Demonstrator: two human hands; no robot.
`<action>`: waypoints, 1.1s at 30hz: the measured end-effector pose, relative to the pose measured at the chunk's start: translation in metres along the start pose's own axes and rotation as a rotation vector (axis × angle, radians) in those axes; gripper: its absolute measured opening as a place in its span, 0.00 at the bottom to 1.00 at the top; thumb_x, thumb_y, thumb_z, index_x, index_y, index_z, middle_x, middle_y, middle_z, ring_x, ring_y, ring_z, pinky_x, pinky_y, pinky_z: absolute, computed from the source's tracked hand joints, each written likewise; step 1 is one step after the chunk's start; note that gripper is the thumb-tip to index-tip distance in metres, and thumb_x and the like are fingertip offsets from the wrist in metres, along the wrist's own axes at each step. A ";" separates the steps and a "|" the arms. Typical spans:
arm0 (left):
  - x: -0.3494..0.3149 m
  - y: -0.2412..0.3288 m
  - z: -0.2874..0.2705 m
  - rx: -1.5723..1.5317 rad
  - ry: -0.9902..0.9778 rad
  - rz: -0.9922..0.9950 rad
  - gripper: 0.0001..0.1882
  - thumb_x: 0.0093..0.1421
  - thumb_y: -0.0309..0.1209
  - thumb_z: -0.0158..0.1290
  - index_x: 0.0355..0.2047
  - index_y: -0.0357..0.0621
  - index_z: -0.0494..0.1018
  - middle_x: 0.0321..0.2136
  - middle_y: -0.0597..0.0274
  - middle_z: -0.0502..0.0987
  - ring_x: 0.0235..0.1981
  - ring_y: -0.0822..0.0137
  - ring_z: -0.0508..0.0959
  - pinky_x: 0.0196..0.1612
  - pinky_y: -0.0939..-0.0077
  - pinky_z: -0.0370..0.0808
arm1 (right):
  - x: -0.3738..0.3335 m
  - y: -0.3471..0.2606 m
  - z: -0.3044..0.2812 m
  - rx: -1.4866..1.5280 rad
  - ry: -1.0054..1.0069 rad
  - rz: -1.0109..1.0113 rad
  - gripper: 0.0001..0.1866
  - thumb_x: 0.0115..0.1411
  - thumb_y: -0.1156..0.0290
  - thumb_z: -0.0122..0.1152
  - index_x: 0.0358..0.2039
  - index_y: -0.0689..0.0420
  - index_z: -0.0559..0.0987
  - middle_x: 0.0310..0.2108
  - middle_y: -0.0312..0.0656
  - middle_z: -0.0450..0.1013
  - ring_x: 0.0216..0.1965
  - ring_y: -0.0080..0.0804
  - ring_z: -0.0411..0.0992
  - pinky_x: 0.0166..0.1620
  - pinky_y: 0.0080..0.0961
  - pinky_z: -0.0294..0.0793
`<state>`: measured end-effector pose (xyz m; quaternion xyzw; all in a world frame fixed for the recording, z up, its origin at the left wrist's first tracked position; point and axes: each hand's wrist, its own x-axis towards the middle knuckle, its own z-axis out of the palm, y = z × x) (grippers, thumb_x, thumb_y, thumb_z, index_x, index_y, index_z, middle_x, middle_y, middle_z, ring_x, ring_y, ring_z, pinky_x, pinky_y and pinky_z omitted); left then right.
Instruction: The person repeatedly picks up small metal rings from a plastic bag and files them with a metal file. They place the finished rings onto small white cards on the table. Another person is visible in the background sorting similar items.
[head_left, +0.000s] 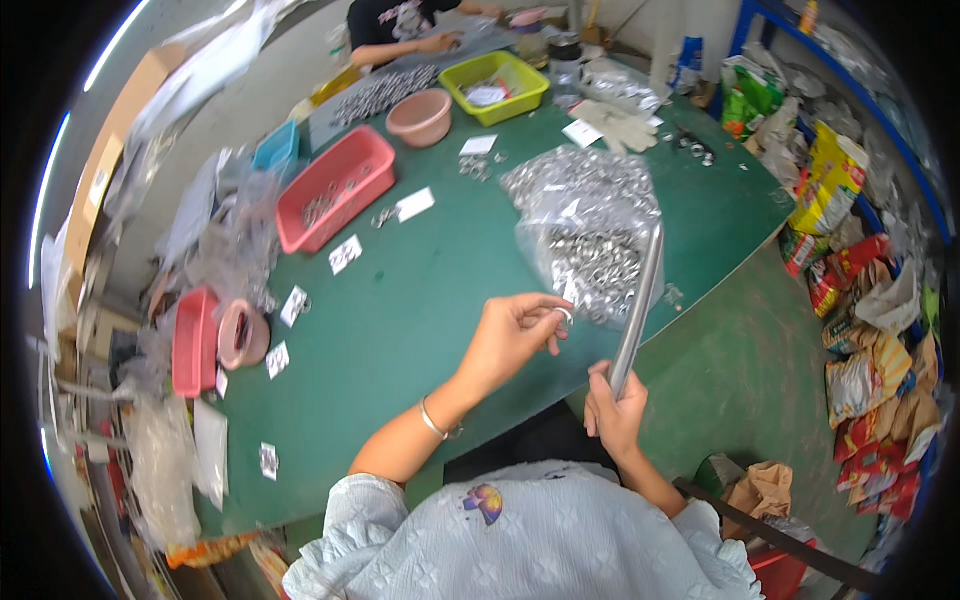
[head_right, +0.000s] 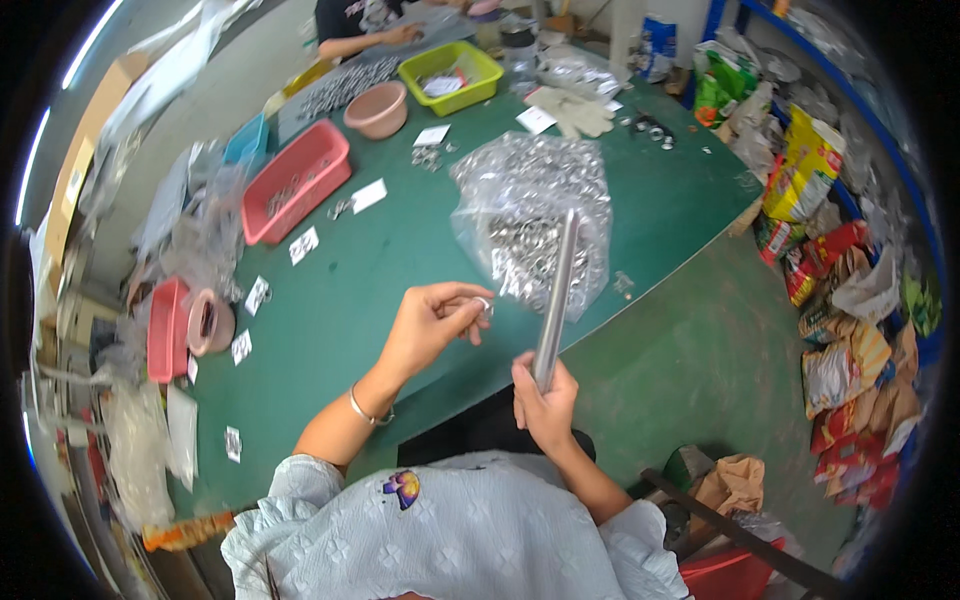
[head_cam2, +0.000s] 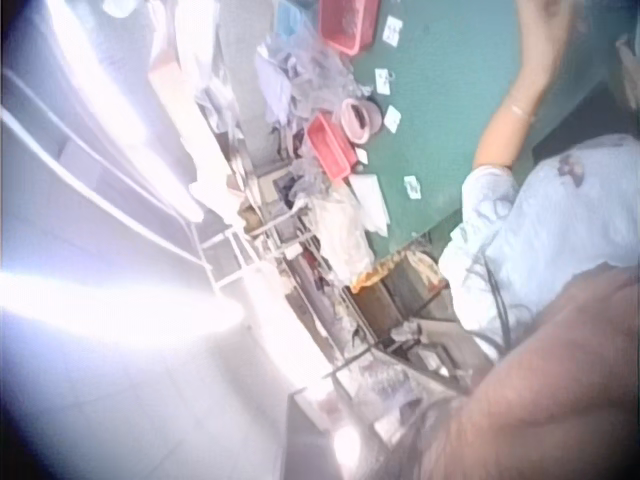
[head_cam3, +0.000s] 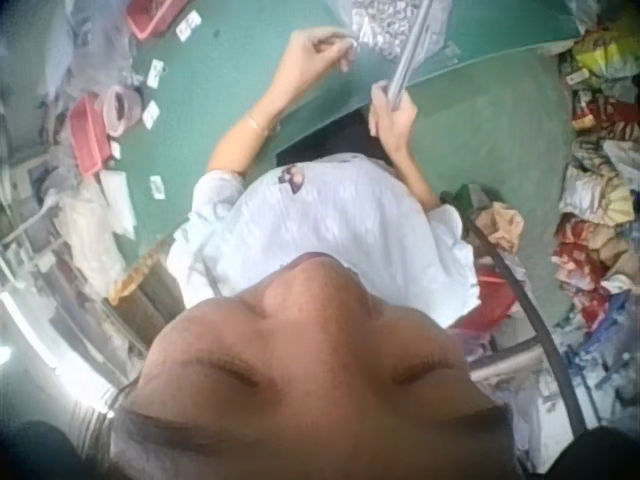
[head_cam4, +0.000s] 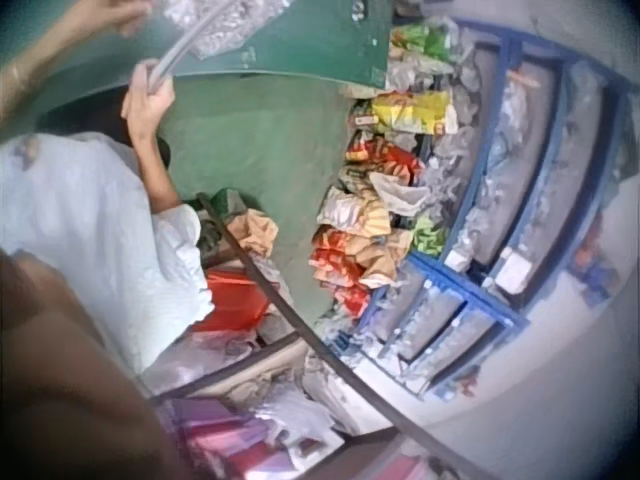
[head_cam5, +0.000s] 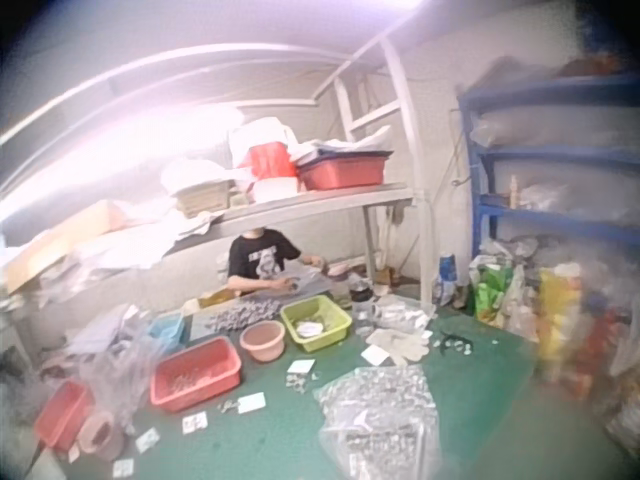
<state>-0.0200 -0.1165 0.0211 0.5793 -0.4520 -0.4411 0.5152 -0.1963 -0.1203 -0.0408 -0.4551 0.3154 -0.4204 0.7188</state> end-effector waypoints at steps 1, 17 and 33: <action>-0.020 0.004 0.002 0.125 0.064 0.086 0.08 0.55 0.20 0.49 0.35 0.33 0.75 0.24 0.59 0.77 0.21 0.75 0.75 0.26 0.82 0.72 | -0.001 -0.006 0.008 0.035 -0.060 0.025 0.06 0.59 0.74 0.51 0.32 0.64 0.67 0.12 0.34 0.62 0.07 0.16 0.57 0.09 0.14 0.54; -0.135 -0.020 -0.029 -0.194 0.374 0.206 0.17 0.50 0.18 0.55 0.42 0.31 0.71 0.32 0.59 0.73 0.32 0.73 0.72 0.38 0.81 0.70 | -0.014 -0.011 0.091 0.183 -0.461 0.456 0.10 0.61 0.68 0.48 0.29 0.62 0.67 0.15 0.38 0.65 0.05 0.17 0.56 0.07 0.14 0.55; -0.153 -0.028 -0.088 -0.553 0.436 0.313 0.18 0.45 0.18 0.59 0.39 0.31 0.71 0.34 0.56 0.73 0.35 0.69 0.73 0.39 0.77 0.72 | -0.004 -0.053 0.037 -0.782 -0.928 0.129 0.08 0.52 0.71 0.60 0.30 0.63 0.75 0.11 0.35 0.62 0.12 0.16 0.59 0.17 0.18 0.56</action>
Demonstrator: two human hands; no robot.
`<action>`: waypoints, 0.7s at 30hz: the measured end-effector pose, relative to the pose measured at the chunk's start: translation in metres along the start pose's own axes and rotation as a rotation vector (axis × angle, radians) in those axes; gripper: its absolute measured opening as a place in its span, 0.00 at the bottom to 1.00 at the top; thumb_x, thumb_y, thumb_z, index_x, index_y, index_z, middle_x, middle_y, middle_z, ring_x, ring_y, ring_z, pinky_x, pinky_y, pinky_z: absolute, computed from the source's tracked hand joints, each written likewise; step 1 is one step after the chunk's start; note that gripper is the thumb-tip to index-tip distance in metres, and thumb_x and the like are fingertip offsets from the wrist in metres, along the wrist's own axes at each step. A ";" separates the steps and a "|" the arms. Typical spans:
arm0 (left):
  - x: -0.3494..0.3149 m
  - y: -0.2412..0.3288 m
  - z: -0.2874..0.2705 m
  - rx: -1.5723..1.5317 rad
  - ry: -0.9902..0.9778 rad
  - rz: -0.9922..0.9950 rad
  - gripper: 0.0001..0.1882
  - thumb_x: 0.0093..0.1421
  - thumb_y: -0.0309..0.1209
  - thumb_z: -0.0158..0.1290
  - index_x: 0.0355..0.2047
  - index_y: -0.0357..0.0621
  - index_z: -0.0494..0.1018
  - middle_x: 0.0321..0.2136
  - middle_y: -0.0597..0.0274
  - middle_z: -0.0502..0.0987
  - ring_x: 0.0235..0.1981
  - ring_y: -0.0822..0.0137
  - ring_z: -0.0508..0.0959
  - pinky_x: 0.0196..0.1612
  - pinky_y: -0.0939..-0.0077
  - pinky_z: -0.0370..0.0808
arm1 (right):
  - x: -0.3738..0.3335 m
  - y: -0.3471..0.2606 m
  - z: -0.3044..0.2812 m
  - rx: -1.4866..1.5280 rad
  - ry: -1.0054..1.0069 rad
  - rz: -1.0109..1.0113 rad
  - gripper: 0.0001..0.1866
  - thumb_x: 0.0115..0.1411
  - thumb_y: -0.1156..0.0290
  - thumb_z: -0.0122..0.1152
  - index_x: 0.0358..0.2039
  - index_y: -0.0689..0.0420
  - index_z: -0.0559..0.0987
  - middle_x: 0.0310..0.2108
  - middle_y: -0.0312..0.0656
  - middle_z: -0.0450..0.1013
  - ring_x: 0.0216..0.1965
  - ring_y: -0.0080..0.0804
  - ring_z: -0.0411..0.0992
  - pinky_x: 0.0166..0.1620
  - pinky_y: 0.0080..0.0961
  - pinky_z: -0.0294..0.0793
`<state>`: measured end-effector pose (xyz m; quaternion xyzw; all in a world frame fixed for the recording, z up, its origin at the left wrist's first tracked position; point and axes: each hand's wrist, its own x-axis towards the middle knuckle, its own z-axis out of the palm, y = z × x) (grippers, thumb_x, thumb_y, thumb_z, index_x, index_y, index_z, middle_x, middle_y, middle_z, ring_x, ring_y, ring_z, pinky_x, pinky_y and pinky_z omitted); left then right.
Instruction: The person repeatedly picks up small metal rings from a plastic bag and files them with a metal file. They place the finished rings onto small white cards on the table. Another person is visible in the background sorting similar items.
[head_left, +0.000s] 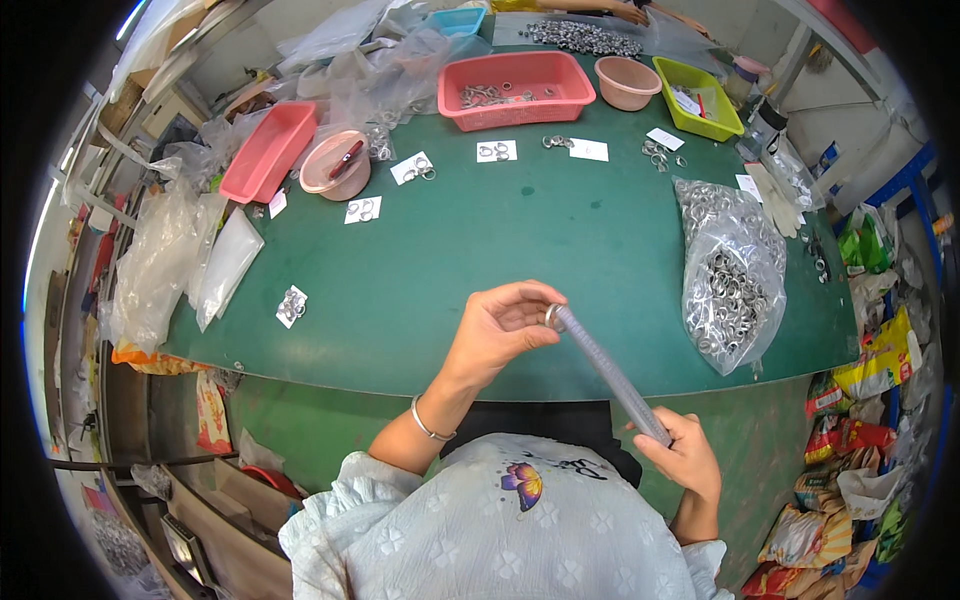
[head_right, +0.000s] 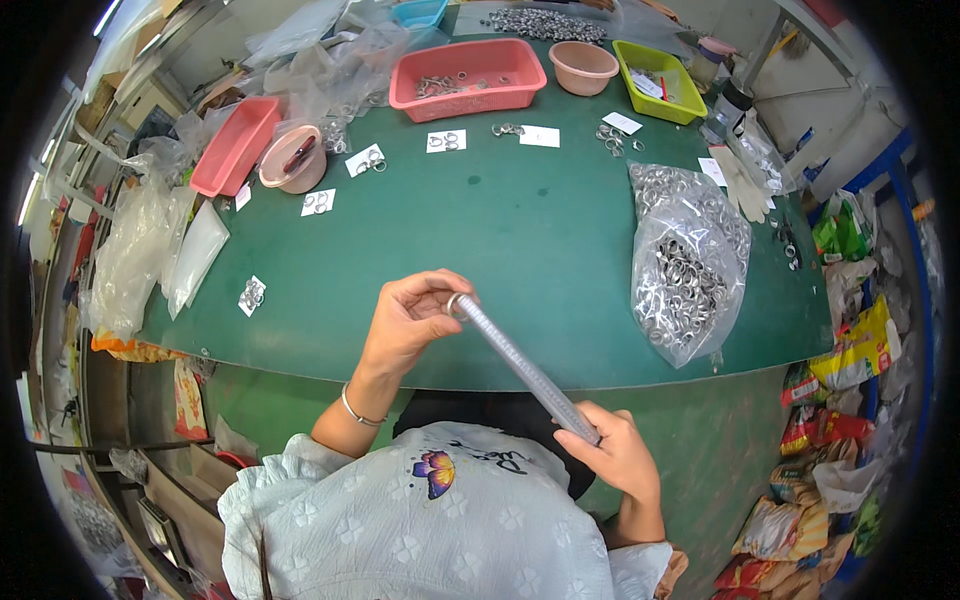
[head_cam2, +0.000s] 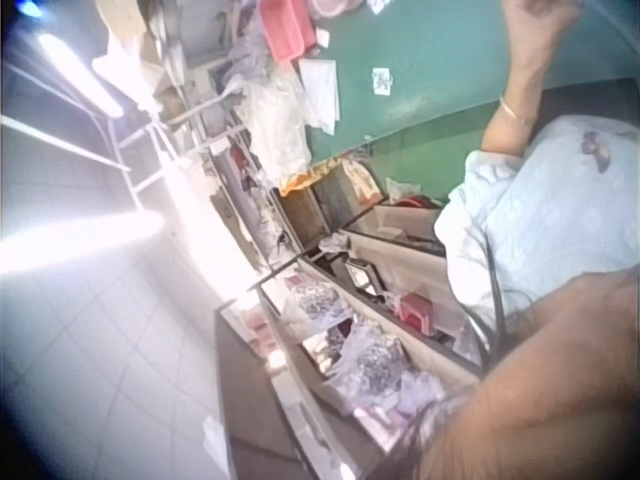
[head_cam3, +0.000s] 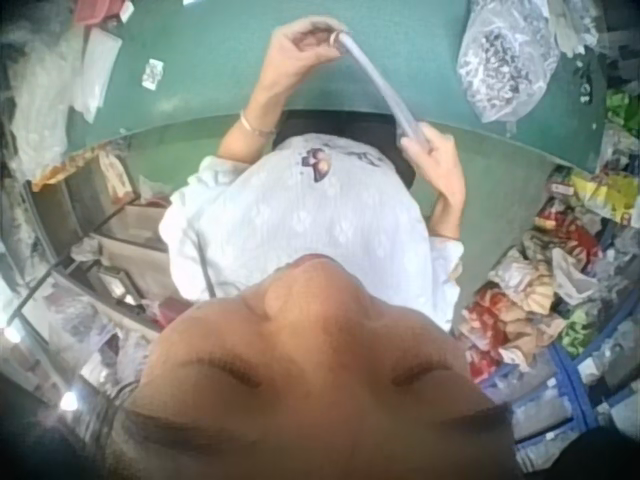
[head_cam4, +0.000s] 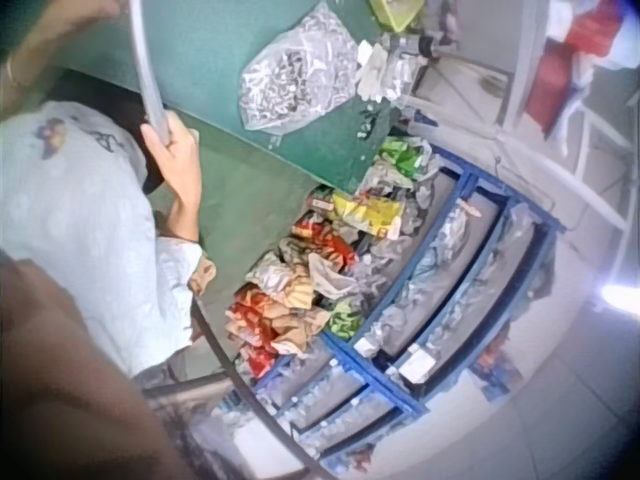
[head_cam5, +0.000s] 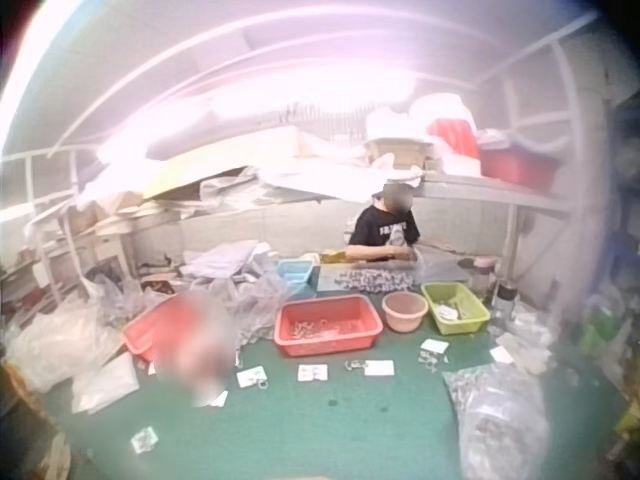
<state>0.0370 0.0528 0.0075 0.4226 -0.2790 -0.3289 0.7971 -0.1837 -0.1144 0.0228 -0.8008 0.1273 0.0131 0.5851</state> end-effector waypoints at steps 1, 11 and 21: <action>0.001 0.002 0.003 0.017 -0.004 0.004 0.18 0.44 0.19 0.60 0.38 0.31 0.72 0.34 0.56 0.73 0.35 0.69 0.73 0.39 0.77 0.72 | 0.000 -0.003 -0.002 -0.018 0.005 0.006 0.09 0.52 0.71 0.60 0.30 0.63 0.75 0.11 0.36 0.62 0.13 0.17 0.60 0.17 0.19 0.57; -0.009 -0.021 0.025 0.168 -0.292 -0.300 0.19 0.38 0.29 0.66 0.32 0.35 0.77 0.31 0.59 0.73 0.31 0.69 0.72 0.35 0.79 0.68 | 0.014 -0.025 0.008 -0.144 0.062 -0.037 0.11 0.49 0.69 0.63 0.29 0.62 0.75 0.14 0.44 0.67 0.14 0.31 0.64 0.20 0.25 0.62; -0.020 -0.026 0.033 0.045 -0.151 -0.230 0.17 0.48 0.31 0.60 0.35 0.31 0.73 0.34 0.56 0.72 0.34 0.68 0.72 0.39 0.77 0.69 | 0.012 -0.026 0.007 -0.053 0.042 0.005 0.10 0.51 0.68 0.61 0.28 0.63 0.74 0.14 0.42 0.65 0.14 0.29 0.63 0.20 0.25 0.61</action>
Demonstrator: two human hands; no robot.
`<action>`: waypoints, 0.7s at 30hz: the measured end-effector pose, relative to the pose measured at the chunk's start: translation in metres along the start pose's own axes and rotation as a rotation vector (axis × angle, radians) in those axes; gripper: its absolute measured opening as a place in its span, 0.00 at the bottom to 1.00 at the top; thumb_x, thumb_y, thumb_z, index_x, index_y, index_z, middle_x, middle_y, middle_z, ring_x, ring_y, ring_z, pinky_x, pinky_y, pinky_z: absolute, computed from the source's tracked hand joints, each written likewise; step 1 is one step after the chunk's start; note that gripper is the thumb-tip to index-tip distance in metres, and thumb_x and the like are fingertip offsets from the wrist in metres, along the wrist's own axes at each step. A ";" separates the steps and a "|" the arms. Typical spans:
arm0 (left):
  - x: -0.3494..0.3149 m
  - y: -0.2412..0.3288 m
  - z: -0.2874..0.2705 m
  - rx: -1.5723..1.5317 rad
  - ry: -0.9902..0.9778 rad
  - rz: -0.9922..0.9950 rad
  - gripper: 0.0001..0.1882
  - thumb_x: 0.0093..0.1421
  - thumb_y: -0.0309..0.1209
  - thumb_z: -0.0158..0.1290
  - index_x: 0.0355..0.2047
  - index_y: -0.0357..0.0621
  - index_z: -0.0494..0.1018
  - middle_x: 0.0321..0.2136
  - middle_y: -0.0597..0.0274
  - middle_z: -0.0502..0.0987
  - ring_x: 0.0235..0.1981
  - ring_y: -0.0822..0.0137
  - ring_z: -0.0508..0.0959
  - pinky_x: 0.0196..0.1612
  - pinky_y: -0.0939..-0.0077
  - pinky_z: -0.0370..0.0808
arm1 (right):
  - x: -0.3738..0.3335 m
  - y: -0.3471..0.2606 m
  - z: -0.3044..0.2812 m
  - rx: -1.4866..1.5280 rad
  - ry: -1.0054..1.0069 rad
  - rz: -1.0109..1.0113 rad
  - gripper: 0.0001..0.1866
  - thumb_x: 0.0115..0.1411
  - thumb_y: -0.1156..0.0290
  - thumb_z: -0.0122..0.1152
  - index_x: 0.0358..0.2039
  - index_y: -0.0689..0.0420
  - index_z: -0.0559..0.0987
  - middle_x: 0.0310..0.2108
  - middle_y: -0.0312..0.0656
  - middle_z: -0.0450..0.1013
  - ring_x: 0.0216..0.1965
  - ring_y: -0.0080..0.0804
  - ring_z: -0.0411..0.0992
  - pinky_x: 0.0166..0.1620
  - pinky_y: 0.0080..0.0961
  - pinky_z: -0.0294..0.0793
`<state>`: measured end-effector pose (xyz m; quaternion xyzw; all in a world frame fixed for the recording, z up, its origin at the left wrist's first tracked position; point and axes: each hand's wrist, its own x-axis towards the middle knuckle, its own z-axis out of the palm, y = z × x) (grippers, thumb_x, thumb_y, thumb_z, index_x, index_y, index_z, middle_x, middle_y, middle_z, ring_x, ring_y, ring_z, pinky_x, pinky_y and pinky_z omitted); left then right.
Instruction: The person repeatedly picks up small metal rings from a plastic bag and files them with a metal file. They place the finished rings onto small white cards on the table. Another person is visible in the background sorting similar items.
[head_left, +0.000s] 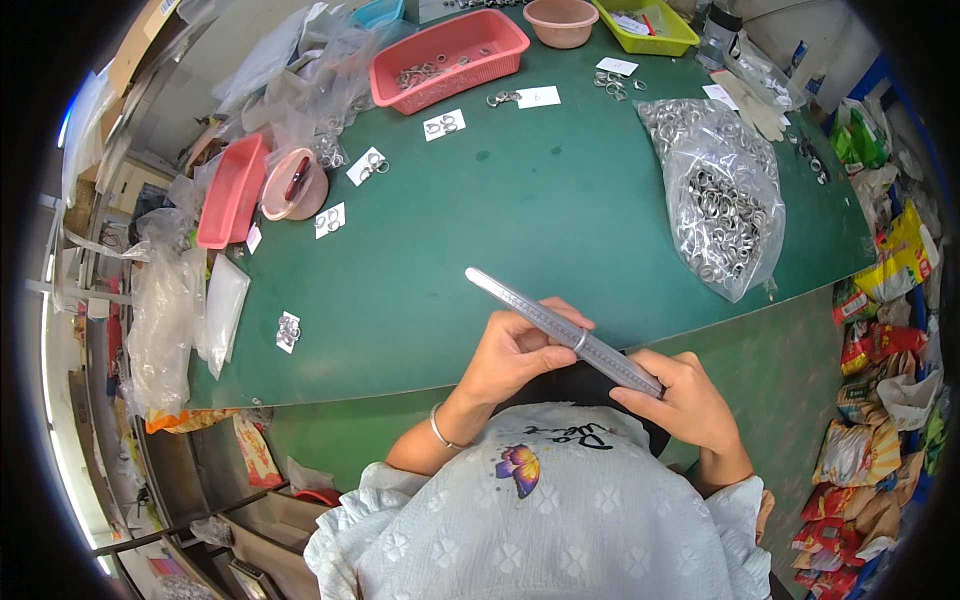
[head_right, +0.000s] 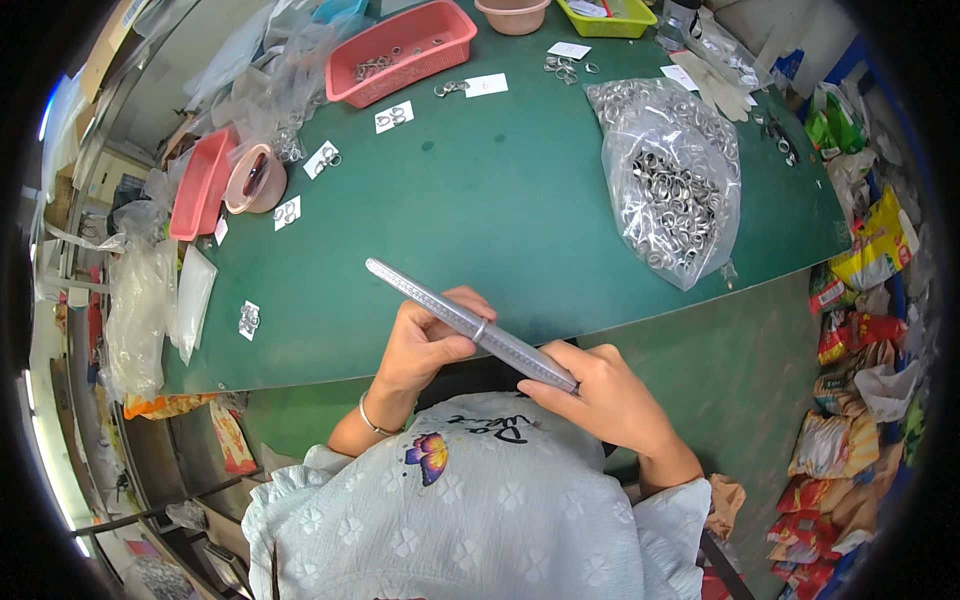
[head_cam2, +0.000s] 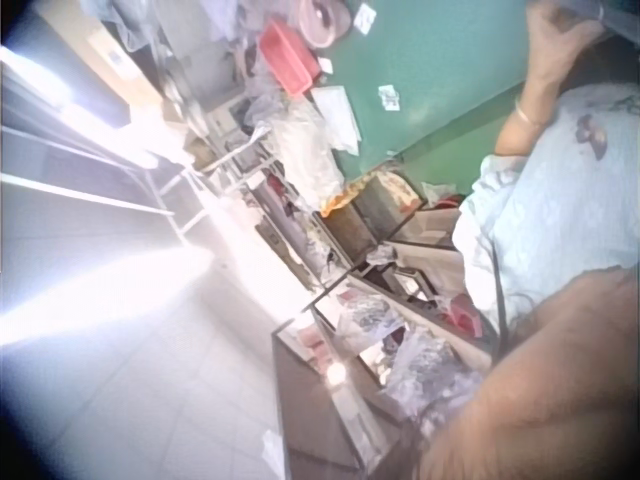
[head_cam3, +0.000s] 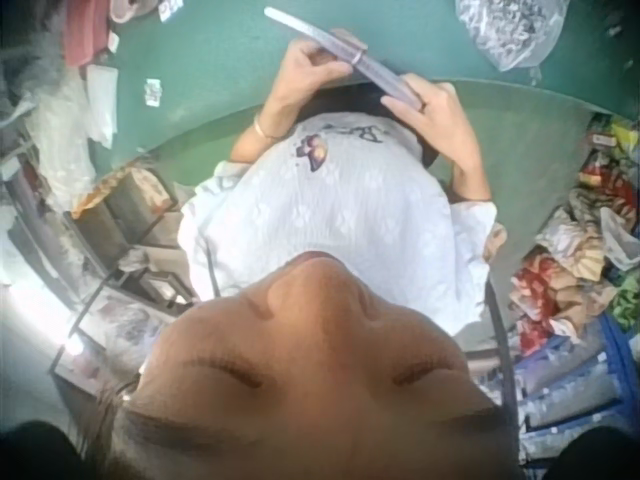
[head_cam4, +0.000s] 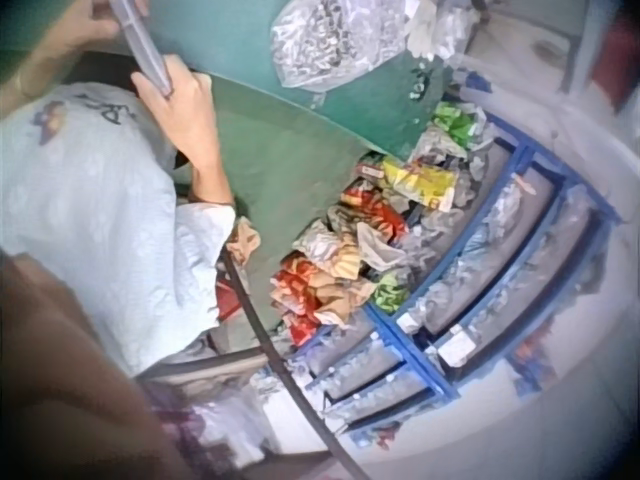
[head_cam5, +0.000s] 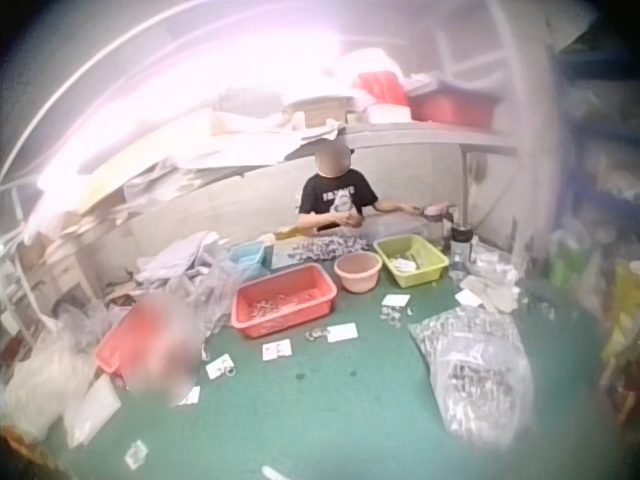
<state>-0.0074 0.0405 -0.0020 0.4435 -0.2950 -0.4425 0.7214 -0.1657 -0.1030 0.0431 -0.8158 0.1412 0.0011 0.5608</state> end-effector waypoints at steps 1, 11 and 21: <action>0.000 -0.002 -0.001 0.033 -0.009 0.026 0.17 0.48 0.31 0.60 0.35 0.31 0.73 0.34 0.56 0.72 0.35 0.68 0.72 0.39 0.77 0.69 | 0.000 0.001 0.000 0.007 -0.010 -0.003 0.10 0.51 0.68 0.61 0.28 0.63 0.74 0.13 0.42 0.65 0.14 0.28 0.63 0.20 0.24 0.61; -0.004 -0.001 0.005 -0.033 0.023 0.030 0.15 0.50 0.28 0.58 0.35 0.30 0.72 0.36 0.58 0.70 0.36 0.70 0.71 0.38 0.77 0.69 | -0.004 0.007 0.005 0.081 0.058 -0.048 0.09 0.49 0.71 0.62 0.27 0.63 0.74 0.11 0.36 0.59 0.13 0.19 0.56 0.17 0.20 0.54; -0.001 -0.012 0.000 0.133 -0.053 0.205 0.16 0.51 0.35 0.57 0.33 0.32 0.74 0.34 0.56 0.71 0.35 0.70 0.70 0.37 0.78 0.69 | -0.005 0.008 0.010 0.144 -0.064 -0.028 0.10 0.54 0.69 0.59 0.29 0.63 0.71 0.12 0.38 0.63 0.13 0.24 0.60 0.19 0.23 0.59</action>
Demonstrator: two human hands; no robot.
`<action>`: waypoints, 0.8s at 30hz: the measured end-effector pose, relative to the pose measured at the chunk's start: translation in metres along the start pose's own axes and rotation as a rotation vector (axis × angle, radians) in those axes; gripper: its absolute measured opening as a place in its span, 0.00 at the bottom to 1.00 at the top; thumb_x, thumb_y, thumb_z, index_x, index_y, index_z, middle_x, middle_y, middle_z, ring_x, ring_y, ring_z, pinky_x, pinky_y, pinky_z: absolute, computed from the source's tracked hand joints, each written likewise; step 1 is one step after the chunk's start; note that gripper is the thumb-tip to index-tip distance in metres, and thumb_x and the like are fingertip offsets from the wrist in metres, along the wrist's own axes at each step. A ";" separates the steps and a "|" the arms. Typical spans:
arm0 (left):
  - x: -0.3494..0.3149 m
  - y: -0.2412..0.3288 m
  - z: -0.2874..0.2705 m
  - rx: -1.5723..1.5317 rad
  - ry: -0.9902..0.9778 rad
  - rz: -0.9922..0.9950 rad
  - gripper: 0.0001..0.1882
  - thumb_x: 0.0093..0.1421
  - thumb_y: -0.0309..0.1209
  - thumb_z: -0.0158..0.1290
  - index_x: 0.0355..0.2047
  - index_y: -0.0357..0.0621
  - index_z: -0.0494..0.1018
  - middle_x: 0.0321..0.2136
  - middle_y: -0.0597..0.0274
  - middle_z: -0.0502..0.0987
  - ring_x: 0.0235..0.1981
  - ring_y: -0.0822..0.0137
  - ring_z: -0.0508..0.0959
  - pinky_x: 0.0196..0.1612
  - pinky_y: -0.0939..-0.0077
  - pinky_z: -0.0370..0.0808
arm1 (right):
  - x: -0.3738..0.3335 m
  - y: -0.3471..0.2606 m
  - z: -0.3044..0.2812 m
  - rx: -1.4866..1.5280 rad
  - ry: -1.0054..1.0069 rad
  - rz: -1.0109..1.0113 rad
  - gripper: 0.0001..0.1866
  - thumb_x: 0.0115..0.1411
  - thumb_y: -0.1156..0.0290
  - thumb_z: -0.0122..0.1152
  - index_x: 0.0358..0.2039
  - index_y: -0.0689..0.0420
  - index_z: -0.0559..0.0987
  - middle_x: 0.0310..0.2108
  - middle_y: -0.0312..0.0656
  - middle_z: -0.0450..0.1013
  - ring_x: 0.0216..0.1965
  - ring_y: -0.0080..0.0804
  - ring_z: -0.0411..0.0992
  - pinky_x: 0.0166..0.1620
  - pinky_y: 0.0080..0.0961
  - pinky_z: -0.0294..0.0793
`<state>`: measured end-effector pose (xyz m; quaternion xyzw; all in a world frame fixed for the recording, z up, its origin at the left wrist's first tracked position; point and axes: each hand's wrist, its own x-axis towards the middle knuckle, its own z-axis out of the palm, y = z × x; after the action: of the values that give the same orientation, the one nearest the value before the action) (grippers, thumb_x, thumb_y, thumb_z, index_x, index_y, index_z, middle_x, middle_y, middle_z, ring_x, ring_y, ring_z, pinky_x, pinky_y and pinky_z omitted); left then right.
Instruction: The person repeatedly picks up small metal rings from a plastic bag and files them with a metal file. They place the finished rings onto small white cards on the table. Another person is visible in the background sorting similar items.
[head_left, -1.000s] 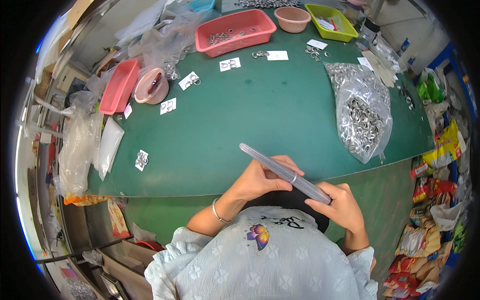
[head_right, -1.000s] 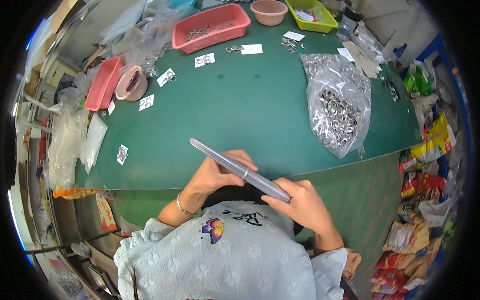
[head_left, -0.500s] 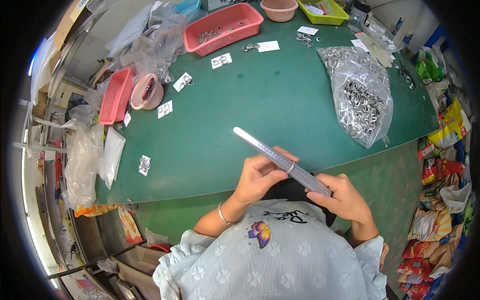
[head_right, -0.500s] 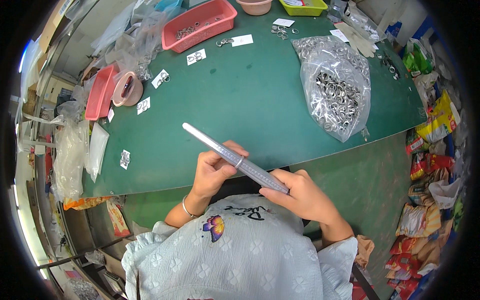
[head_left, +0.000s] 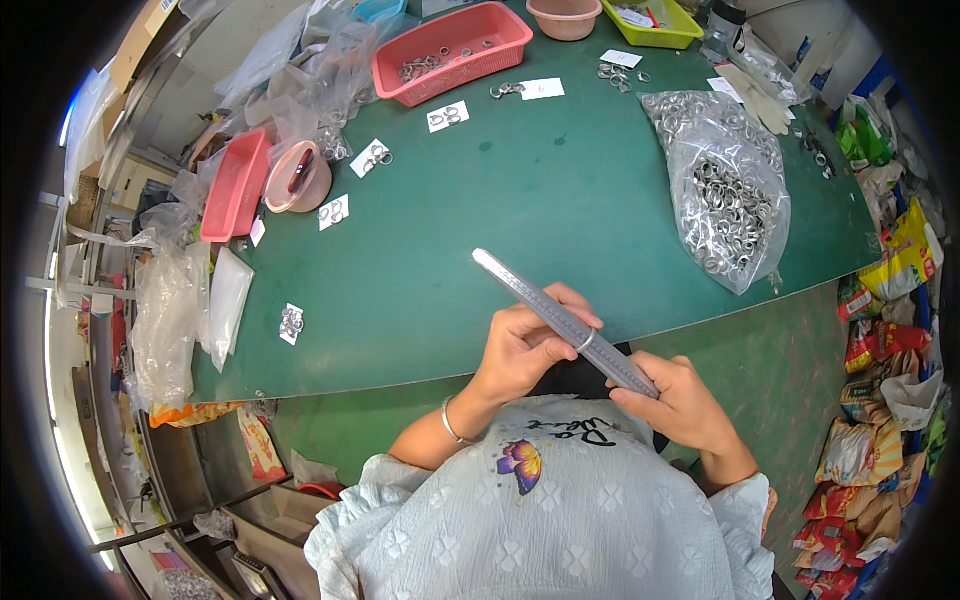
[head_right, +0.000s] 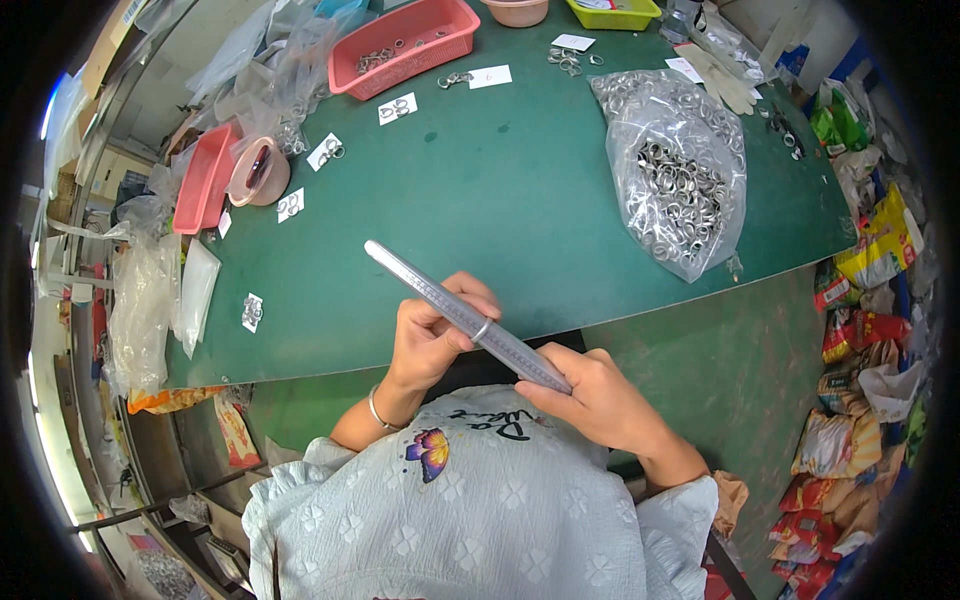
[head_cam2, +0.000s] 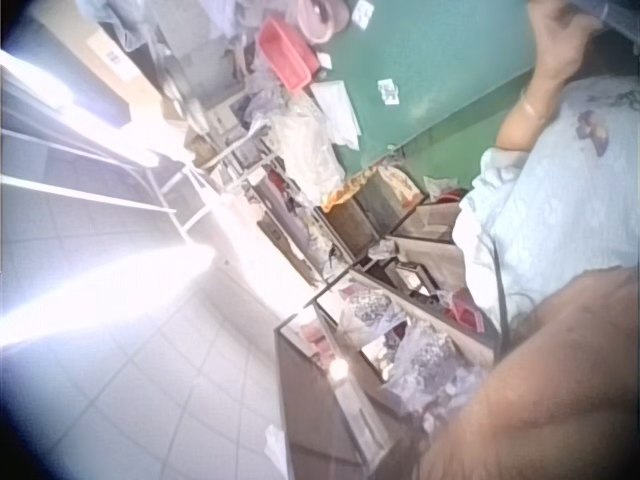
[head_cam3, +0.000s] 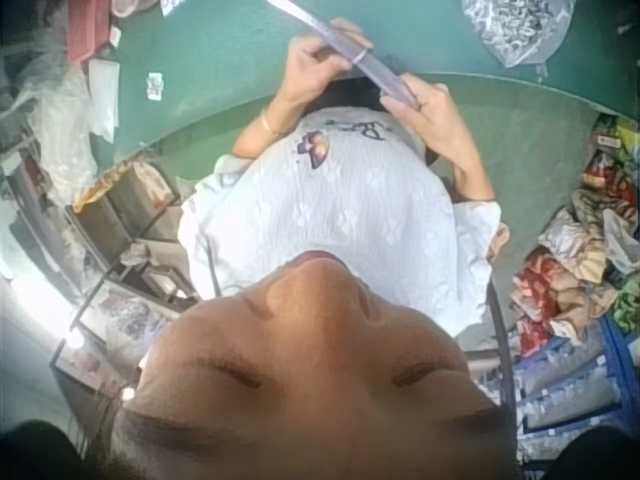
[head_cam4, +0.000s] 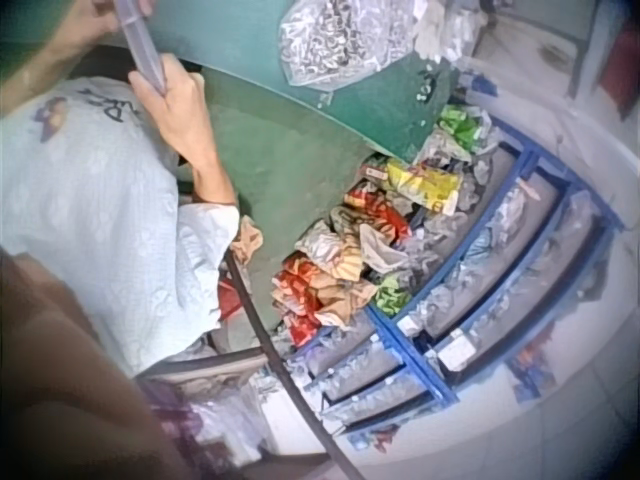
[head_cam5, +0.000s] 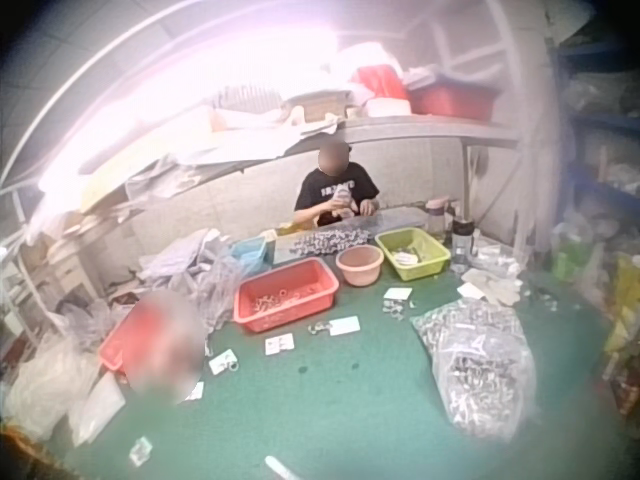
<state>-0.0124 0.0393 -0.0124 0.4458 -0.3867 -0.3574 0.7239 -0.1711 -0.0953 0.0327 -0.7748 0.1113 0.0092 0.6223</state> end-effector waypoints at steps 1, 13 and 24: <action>0.000 -0.001 0.000 0.001 -0.002 0.007 0.17 0.52 0.37 0.57 0.33 0.32 0.74 0.34 0.56 0.71 0.35 0.69 0.70 0.36 0.77 0.69 | 0.000 -0.002 -0.001 0.010 -0.016 0.011 0.10 0.54 0.69 0.58 0.28 0.63 0.71 0.12 0.38 0.63 0.13 0.24 0.60 0.19 0.23 0.59; 0.005 0.002 0.008 -0.096 0.094 -0.019 0.20 0.51 0.37 0.58 0.35 0.30 0.72 0.32 0.55 0.70 0.33 0.66 0.71 0.37 0.75 0.69 | 0.005 -0.004 0.006 -0.049 0.091 -0.014 0.09 0.53 0.70 0.59 0.29 0.63 0.71 0.14 0.41 0.65 0.15 0.30 0.66 0.21 0.24 0.63; 0.000 0.007 0.002 -0.015 0.125 -0.034 0.19 0.49 0.35 0.59 0.35 0.31 0.73 0.32 0.55 0.71 0.35 0.66 0.73 0.39 0.74 0.71 | 0.009 0.008 0.019 -0.453 0.319 -0.183 0.11 0.50 0.69 0.62 0.29 0.60 0.71 0.15 0.44 0.69 0.16 0.43 0.69 0.19 0.30 0.66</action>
<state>-0.0133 0.0405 -0.0056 0.4682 -0.3303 -0.3441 0.7438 -0.1615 -0.0800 0.0197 -0.8924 0.1326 -0.1442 0.4065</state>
